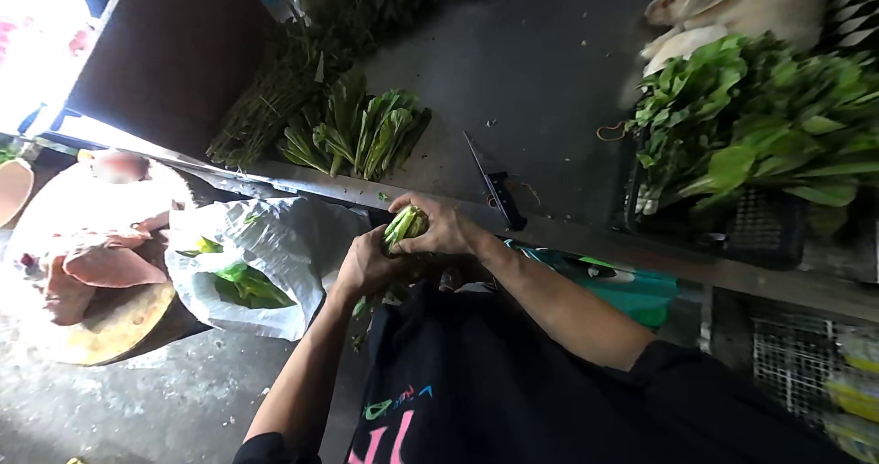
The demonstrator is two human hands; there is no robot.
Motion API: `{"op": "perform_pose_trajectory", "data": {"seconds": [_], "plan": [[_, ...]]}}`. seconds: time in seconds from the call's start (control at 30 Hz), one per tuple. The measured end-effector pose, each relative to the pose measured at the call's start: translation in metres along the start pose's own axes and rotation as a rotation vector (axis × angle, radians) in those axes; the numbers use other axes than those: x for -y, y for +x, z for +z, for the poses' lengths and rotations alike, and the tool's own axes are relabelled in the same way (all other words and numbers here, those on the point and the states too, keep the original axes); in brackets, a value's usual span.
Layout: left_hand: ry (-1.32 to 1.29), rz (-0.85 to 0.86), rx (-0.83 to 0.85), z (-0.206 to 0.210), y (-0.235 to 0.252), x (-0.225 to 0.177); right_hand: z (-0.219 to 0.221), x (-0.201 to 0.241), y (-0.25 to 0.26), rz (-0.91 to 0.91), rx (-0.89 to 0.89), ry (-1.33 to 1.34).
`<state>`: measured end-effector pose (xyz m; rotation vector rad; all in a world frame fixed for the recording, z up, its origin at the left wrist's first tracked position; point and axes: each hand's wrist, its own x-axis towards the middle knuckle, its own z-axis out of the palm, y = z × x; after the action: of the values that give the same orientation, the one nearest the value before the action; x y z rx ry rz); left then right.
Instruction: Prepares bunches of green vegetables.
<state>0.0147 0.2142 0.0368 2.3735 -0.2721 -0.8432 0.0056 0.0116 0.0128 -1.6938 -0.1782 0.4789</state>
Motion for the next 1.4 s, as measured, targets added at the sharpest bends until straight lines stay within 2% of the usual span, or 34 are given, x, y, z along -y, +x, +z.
{"op": "perform_pose_trajectory", "data": {"seconds": [0.13, 0.23, 0.3, 0.37, 0.47, 0.57, 0.6, 0.67, 0.8, 0.9, 1.07, 1.17, 1.3, 1.4], "plan": [[-0.07, 0.042, -0.042, 0.005, -0.001, -0.002, -0.005, -0.014, -0.002, -0.062, 0.084, 0.228], [-0.108, -0.007, -0.088, 0.003, 0.001, -0.001, -0.008, -0.023, -0.011, -0.006, 0.139, 0.09], [-0.118, -0.075, -0.141, -0.001, 0.004, 0.0, -0.006, -0.022, -0.021, 0.091, 0.124, -0.024], [-0.14, -0.151, -0.19, -0.003, 0.011, 0.008, -0.002, -0.026, -0.027, 0.096, 0.115, -0.122], [-0.29, -0.219, -0.21, 0.001, 0.025, 0.032, 0.01, -0.016, -0.042, -0.077, 0.093, -0.168], [-0.588, -0.255, -0.156, -0.002, 0.026, 0.041, 0.014, 0.002, -0.06, -0.272, 0.087, -0.121], [-0.67, -0.236, -0.119, -0.005, 0.022, 0.04, 0.011, 0.004, -0.065, -0.289, 0.073, -0.096], [-0.783, -0.112, -0.047, -0.01, 0.012, 0.041, 0.001, -0.002, -0.071, -0.21, -0.005, 0.005], [-0.837, 0.166, 0.044, -0.011, -0.002, 0.035, -0.016, -0.044, -0.06, 0.095, -0.246, 0.625], [-0.694, 0.233, 0.056, -0.006, -0.005, 0.02, -0.011, -0.061, -0.043, 0.207, -0.287, 0.927], [-0.02, 0.11, 0.098, -0.005, -0.009, -0.007, 0.003, -0.059, -0.016, 0.41, -0.18, 1.076], [0.171, 0.078, 0.105, -0.003, -0.015, -0.01, 0.009, -0.043, -0.012, 0.471, -0.202, 1.042], [0.501, -0.068, 0.16, 0.005, -0.022, -0.003, 0.02, -0.049, -0.007, 0.402, -0.174, 0.98], [0.592, -0.123, 0.196, 0.014, -0.021, 0.011, 0.027, -0.035, -0.012, 0.322, -0.095, 0.703]]}}
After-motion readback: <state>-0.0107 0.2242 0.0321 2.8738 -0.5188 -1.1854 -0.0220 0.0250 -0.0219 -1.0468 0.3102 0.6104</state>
